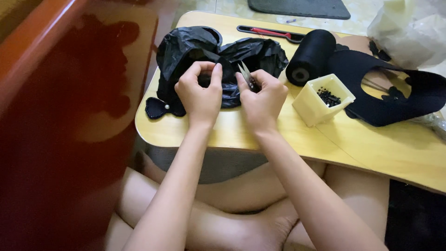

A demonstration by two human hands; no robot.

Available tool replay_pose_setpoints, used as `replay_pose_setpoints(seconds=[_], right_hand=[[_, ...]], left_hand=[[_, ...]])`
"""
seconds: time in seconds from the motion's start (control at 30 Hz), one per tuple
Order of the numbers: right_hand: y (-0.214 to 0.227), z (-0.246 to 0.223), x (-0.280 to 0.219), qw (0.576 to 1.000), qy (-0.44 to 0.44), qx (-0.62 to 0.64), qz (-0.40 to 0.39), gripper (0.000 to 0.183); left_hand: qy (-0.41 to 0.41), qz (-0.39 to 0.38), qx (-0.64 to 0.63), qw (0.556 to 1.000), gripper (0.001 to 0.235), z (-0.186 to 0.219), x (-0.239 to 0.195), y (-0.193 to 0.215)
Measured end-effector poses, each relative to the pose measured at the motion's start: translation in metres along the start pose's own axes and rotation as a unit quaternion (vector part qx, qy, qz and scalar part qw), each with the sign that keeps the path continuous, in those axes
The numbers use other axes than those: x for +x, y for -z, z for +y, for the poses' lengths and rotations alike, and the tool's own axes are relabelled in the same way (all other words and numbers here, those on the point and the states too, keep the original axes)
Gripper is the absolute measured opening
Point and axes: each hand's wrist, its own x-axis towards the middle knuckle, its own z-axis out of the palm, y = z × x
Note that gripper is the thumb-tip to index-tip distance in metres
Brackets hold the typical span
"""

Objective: The person sews a small black fabric bow, attaching a central decorative piece and trimming excess thread. They handle a needle, thread, scissors, and a small container of beads, then place the finished bow on the table.

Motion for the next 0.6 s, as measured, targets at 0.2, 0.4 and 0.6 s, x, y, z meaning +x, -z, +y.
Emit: replay_pose_setpoints(seconds=[0.2,0.4,0.6], right_hand=[[0.002,0.002,-0.003,0.996,0.006,-0.082,-0.039,0.020],[0.032,-0.003,-0.005,0.969,0.049,-0.186,-0.153,0.042],[0.049,0.018,-0.013,0.951,0.143,-0.195,-0.192,0.040]], left_hand=[[0.010,0.013,-0.006,1.000,0.005,0.003,-0.003,0.003],[0.031,0.024,0.023,0.999,0.005,-0.006,-0.003,-0.002],[0.035,0.027,0.027,0.999,0.006,-0.007,-0.003,-0.002]])
